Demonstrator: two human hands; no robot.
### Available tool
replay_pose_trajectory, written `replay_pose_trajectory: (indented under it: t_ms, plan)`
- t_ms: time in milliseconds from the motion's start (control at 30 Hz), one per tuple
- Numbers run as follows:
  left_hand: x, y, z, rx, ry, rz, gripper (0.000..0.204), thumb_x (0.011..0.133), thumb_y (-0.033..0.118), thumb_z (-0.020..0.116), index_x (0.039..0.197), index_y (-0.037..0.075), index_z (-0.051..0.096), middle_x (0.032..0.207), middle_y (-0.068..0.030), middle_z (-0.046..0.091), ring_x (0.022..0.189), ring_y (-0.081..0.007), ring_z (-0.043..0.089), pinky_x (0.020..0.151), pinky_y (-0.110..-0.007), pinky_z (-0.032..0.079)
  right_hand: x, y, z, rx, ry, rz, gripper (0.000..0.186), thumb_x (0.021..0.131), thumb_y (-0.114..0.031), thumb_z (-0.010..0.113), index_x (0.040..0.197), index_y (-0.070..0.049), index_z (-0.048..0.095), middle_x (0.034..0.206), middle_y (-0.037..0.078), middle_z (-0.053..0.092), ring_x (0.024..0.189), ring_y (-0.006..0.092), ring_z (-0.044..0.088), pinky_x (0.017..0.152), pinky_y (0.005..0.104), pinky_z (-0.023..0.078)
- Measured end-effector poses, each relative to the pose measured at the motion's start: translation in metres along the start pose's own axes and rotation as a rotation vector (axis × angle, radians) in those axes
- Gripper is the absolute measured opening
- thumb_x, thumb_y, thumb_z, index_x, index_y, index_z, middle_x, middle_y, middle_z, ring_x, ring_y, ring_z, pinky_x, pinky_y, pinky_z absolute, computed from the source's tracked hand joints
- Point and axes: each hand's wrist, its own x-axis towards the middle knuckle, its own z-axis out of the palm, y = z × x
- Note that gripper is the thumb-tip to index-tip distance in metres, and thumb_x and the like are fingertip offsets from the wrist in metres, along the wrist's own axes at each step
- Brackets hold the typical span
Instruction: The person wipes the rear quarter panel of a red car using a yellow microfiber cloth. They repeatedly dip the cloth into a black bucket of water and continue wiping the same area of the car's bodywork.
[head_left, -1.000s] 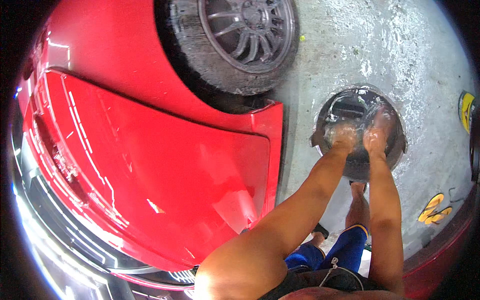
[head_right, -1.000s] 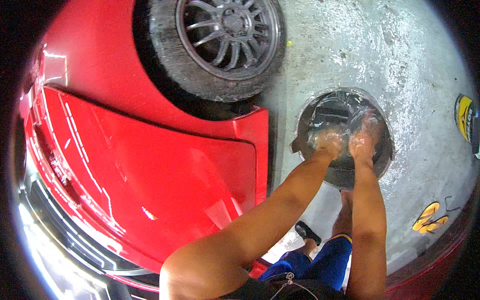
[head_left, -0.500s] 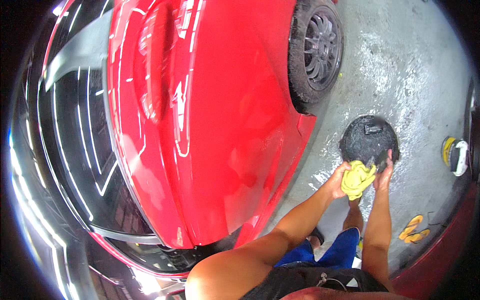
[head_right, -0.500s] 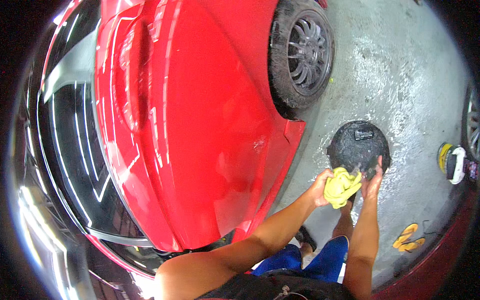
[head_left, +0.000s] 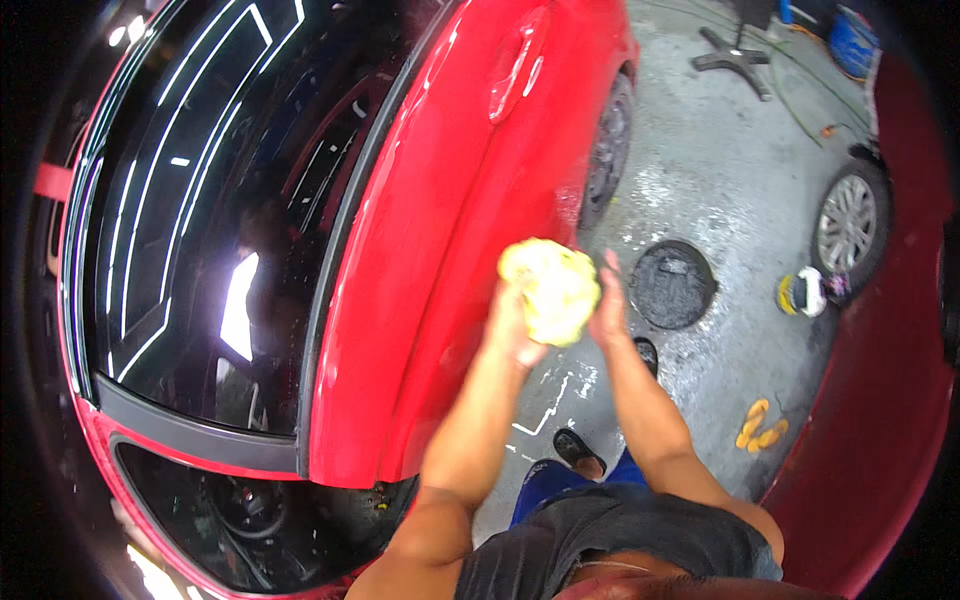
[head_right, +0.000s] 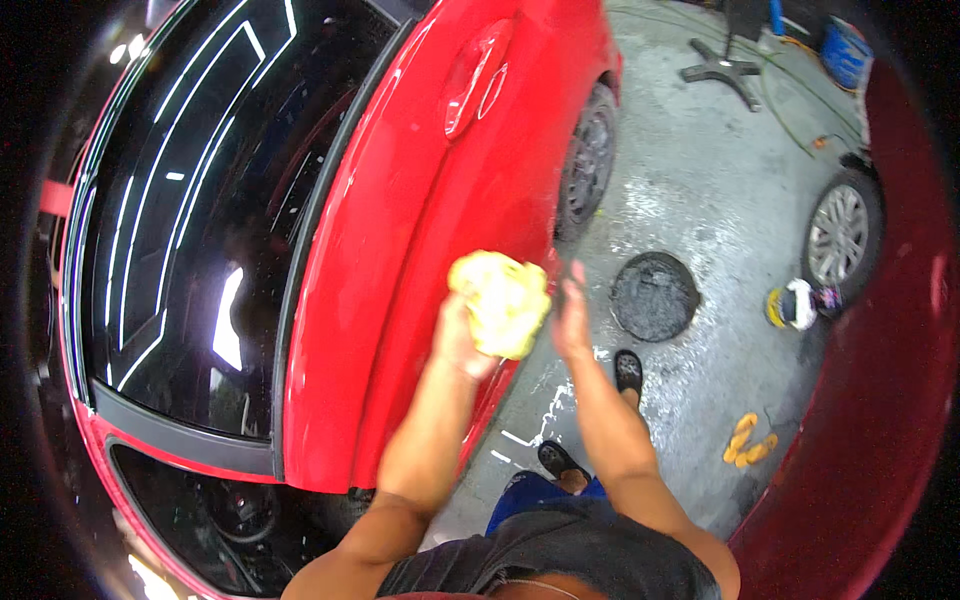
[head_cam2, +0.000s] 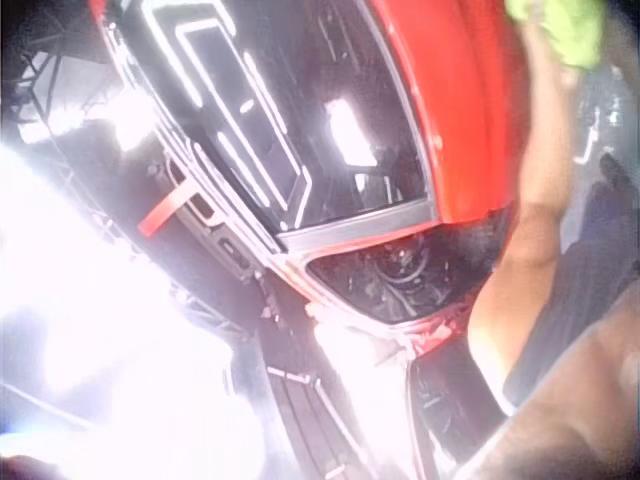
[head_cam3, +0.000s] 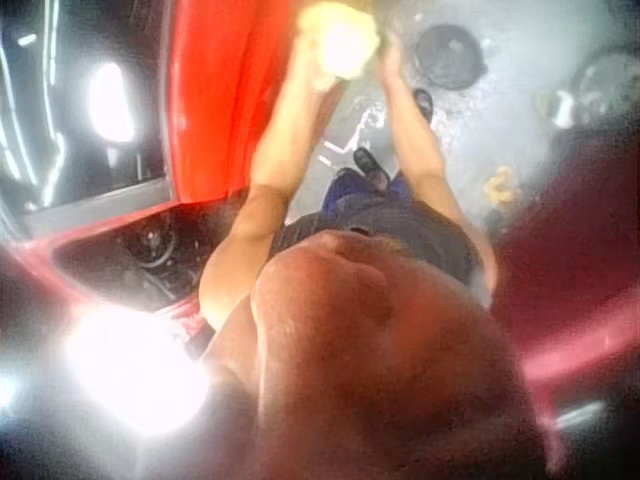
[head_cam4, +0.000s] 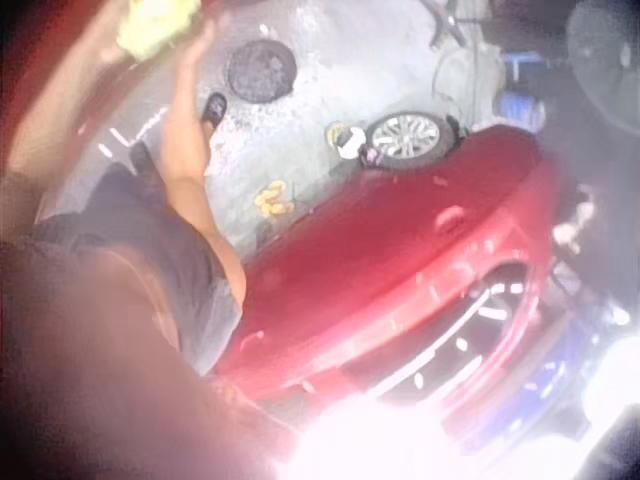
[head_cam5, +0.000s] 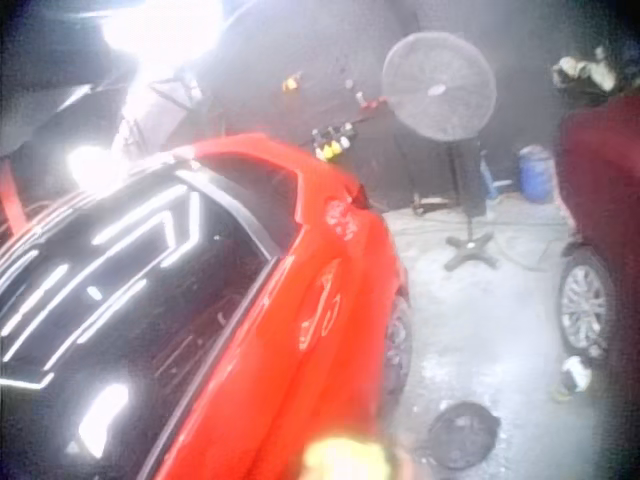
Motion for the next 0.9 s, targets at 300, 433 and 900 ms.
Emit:
replay_pose_trajectory:
  t_ms: [300, 433, 900]
  plan:
    - [-0.055, 0.194, 0.096, 0.585, 0.096, 0.424, 0.023, 0.087, 0.008, 0.069, 0.109, 0.002, 0.067, 0.093, -0.011, 0.072, 0.078, -0.0229, 0.073, 0.067, -0.038, 0.061, -0.128, 0.069, 0.232, -1.304, -0.688, -0.938, 0.071, 0.103, -0.042, 0.046, 0.156, 0.002, 0.028, 0.165, 0.03, 0.013, 0.154, 0.0505, 0.009, 0.123, 0.0642, 0.009]
    - [-0.046, 0.236, 0.118, 0.848, 0.162, 0.483, 0.026, 0.083, 0.008, 0.072, 0.108, 0.0, 0.067, 0.091, -0.0105, 0.072, 0.078, -0.0217, 0.073, 0.067, -0.036, 0.06, -0.068, 0.031, 0.266, -1.375, -0.468, -1.028, 0.078, 0.101, -0.04, 0.05, 0.158, 0.003, 0.02, 0.165, 0.033, 0.007, 0.152, 0.0543, 0.007, 0.122, 0.0646, 0.01]
    - [0.103, 0.296, 0.286, 1.236, 0.117, 0.595, 0.029, 0.077, 0.005, 0.071, 0.104, -0.005, 0.068, 0.09, -0.0125, 0.072, 0.073, -0.0194, 0.072, 0.067, -0.034, 0.058, 0.098, -0.106, 0.32, -1.352, -0.329, -1.036, 0.083, 0.104, -0.043, 0.046, 0.153, 0.017, 0.019, 0.162, 0.039, 0.012, 0.153, 0.053, 0.01, 0.124, 0.0607, 0.01]
